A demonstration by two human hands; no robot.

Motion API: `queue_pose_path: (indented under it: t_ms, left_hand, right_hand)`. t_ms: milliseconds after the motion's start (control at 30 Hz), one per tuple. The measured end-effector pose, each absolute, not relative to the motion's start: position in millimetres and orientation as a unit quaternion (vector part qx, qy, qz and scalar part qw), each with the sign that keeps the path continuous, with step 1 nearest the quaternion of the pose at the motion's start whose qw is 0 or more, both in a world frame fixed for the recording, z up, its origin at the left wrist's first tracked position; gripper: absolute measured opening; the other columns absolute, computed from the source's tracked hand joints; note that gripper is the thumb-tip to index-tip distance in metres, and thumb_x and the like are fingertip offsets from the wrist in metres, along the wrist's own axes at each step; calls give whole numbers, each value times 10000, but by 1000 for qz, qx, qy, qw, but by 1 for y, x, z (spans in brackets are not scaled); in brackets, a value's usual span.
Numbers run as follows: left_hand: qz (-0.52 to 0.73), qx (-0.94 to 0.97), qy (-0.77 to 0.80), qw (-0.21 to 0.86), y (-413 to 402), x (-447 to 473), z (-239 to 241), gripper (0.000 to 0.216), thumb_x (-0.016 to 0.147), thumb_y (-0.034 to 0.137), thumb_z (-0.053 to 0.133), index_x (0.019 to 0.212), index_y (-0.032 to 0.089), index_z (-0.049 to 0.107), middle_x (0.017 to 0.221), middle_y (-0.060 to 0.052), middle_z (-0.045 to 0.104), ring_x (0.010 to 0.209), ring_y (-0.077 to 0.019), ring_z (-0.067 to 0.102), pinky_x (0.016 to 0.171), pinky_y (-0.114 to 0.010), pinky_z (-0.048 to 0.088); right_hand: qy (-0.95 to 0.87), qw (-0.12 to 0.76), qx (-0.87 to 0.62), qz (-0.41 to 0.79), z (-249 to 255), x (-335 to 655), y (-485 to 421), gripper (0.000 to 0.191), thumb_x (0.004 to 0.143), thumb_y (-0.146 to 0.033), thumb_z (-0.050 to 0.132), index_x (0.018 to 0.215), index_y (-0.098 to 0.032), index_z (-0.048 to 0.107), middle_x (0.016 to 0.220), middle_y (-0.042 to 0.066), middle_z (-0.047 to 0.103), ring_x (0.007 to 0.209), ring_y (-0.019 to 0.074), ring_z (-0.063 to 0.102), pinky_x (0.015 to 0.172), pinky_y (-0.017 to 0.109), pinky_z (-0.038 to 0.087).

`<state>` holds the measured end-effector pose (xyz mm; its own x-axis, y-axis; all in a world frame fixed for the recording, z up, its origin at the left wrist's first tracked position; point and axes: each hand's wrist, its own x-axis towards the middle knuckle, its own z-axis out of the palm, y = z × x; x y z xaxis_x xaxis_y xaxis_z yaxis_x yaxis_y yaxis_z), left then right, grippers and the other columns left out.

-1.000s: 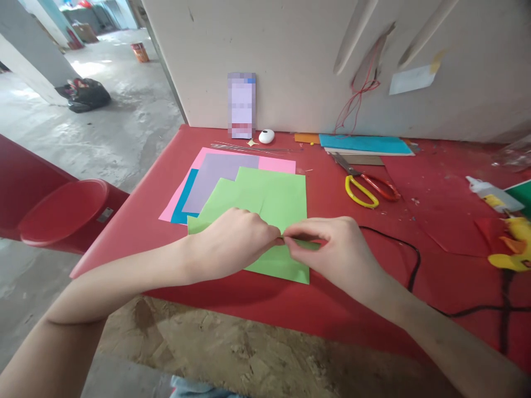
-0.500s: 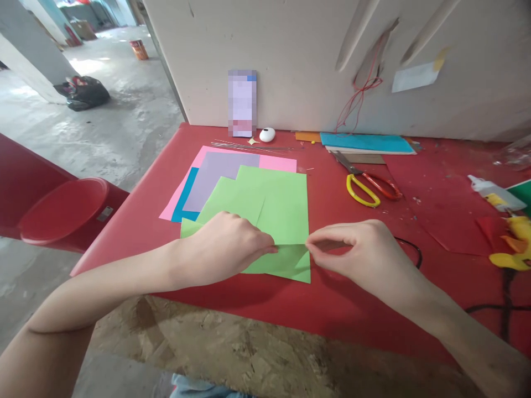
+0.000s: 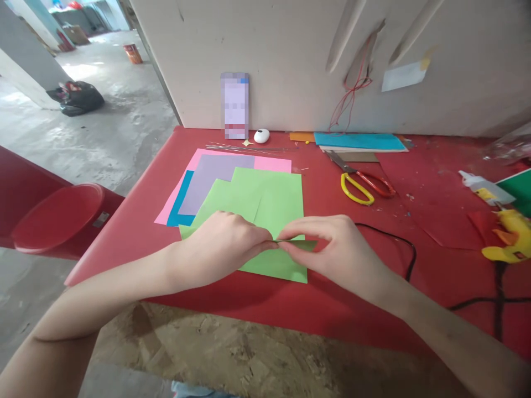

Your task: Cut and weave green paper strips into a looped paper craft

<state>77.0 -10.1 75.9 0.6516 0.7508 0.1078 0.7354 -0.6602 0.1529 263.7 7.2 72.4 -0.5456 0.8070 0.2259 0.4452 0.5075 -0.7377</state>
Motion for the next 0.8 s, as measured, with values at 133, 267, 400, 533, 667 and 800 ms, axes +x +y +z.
queue_pose_path:
  t_ms: [133, 267, 400, 533, 667, 800]
  left_hand:
    - [67, 905, 418, 46, -9, 82, 75, 383, 921, 277, 418, 643, 130, 635, 456, -3, 564, 372, -100, 456, 393, -239, 230]
    - [92, 907, 409, 33, -8, 82, 70, 462, 937, 291, 362, 570, 132, 591, 412, 5, 518, 333, -88, 409, 370, -236, 211]
    - [136, 906, 401, -12, -9, 84, 65, 519, 945, 289, 316, 495, 136, 524, 356, 14, 439, 304, -73, 331, 350, -231, 177]
    - [184, 894, 398, -86, -10, 86, 62, 586, 955, 340, 279, 436, 143, 469, 310, 27, 344, 289, -64, 244, 347, -234, 125]
    - [203, 886, 397, -129, -12, 82, 65, 574, 927, 400, 372, 424, 142, 469, 307, 33, 317, 303, -61, 231, 362, -231, 99]
    - [199, 884, 403, -127, -14, 71, 70, 533, 884, 432, 462, 438, 146, 519, 313, 35, 331, 319, -64, 256, 371, -234, 127]
  right_hand:
    - [-799, 318, -389, 331, 72, 256, 3, 146, 719, -75, 575, 658, -178, 659, 677, -20, 700, 604, 106, 633, 583, 193, 510]
    - [-803, 336, -382, 311, 69, 258, 2, 150, 716, -72, 567, 649, -174, 653, 671, -8, 694, 599, 108, 629, 577, 200, 500]
    - [-824, 347, -365, 259, 65, 257, 0, 161, 728, -81, 548, 645, -172, 651, 666, 1, 687, 597, 113, 621, 562, 212, 489]
    - [-834, 352, -364, 220, 65, 257, 0, 172, 721, -73, 538, 630, -178, 639, 638, -11, 673, 569, 107, 606, 547, 210, 484]
    - [-828, 341, -386, 220, 70, 263, 1, 183, 705, -61, 546, 602, -191, 623, 626, -24, 672, 544, 100, 599, 544, 202, 499]
    - [-826, 317, -416, 213, 70, 279, 7, 180, 693, -65, 562, 592, -206, 611, 637, -22, 682, 557, 122, 622, 556, 221, 525]
